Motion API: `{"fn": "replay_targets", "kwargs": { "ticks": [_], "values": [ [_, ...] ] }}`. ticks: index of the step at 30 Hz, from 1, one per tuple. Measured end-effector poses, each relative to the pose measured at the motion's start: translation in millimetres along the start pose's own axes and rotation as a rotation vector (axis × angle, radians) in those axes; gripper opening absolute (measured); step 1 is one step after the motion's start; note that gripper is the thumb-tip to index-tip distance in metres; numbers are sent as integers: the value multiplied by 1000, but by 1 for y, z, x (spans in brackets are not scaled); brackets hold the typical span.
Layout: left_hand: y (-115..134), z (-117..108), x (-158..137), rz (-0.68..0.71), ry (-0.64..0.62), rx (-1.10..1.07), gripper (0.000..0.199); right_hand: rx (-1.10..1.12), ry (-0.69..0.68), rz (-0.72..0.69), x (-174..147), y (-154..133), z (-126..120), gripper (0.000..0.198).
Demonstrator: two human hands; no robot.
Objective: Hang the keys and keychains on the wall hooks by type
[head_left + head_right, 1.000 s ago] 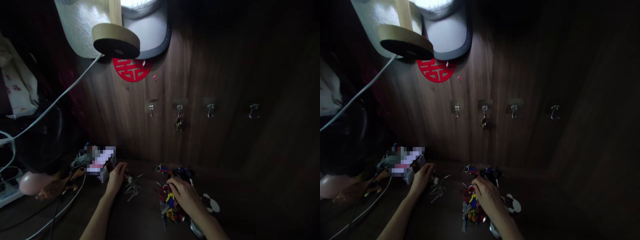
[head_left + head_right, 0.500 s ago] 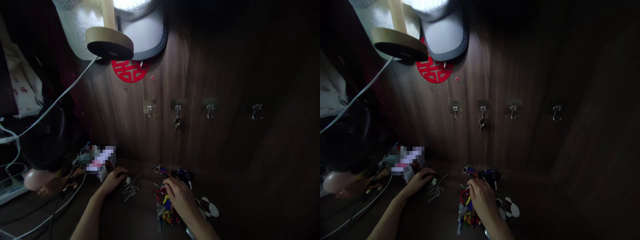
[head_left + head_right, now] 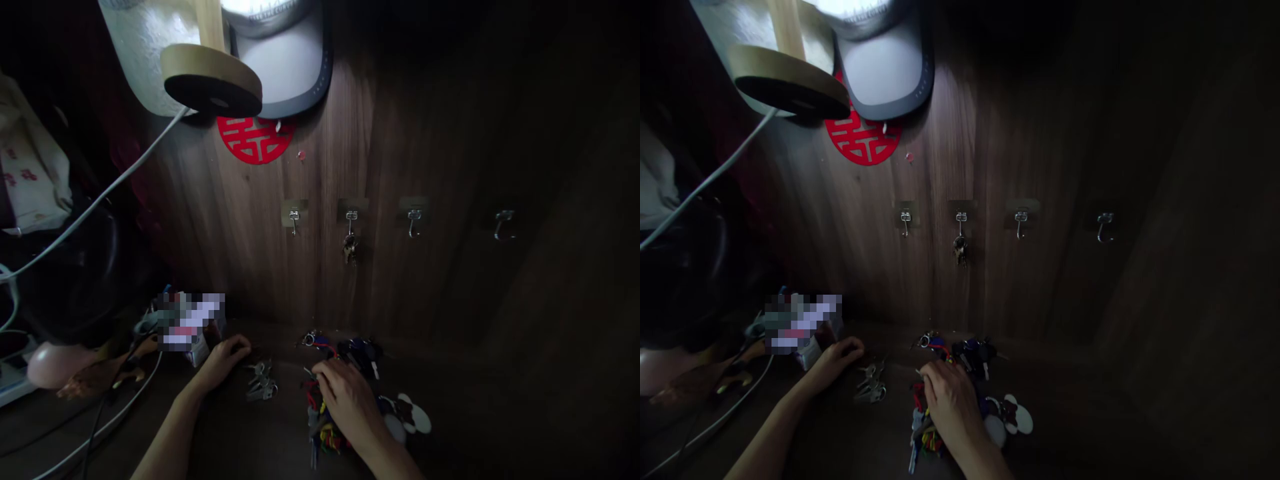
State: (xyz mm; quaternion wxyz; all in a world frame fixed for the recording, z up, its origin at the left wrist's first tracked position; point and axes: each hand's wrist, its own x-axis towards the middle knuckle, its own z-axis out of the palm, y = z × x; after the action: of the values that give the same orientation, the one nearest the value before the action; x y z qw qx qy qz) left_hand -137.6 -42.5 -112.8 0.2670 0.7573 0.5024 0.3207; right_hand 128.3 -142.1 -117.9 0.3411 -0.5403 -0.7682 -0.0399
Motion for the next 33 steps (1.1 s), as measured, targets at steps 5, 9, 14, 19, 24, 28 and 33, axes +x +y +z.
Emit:
{"fn": "replay_targets", "kwargs": {
  "ticks": [5, 9, 14, 19, 24, 28, 33],
  "values": [
    [7, 5, 4, -13, 136, -138, 22, -11, -15, 9, 2, -3, -1, 20],
    [20, 13, 4, -50, 152, -406, 27, 1, -20, 22, 5, -8, 2, 20],
    [35, 25, 1, -98, 39, -770, 34, 133, 3, 84, 10, -19, 6, 20],
    [50, 38, -6, -128, -102, -962, 31, 255, -23, 166, 12, -32, 9, 26],
    [59, 51, -13, -90, -225, -1045, 28, 322, 27, 219, 13, -42, 16, 32],
    [60, 59, -15, -102, -308, -1089, 28, 325, 69, 274, 14, -41, 16, 12],
    [58, 62, -15, -103, -333, -1128, 32, 330, 133, 255, 14, -31, 15, 7]
  ]
}}
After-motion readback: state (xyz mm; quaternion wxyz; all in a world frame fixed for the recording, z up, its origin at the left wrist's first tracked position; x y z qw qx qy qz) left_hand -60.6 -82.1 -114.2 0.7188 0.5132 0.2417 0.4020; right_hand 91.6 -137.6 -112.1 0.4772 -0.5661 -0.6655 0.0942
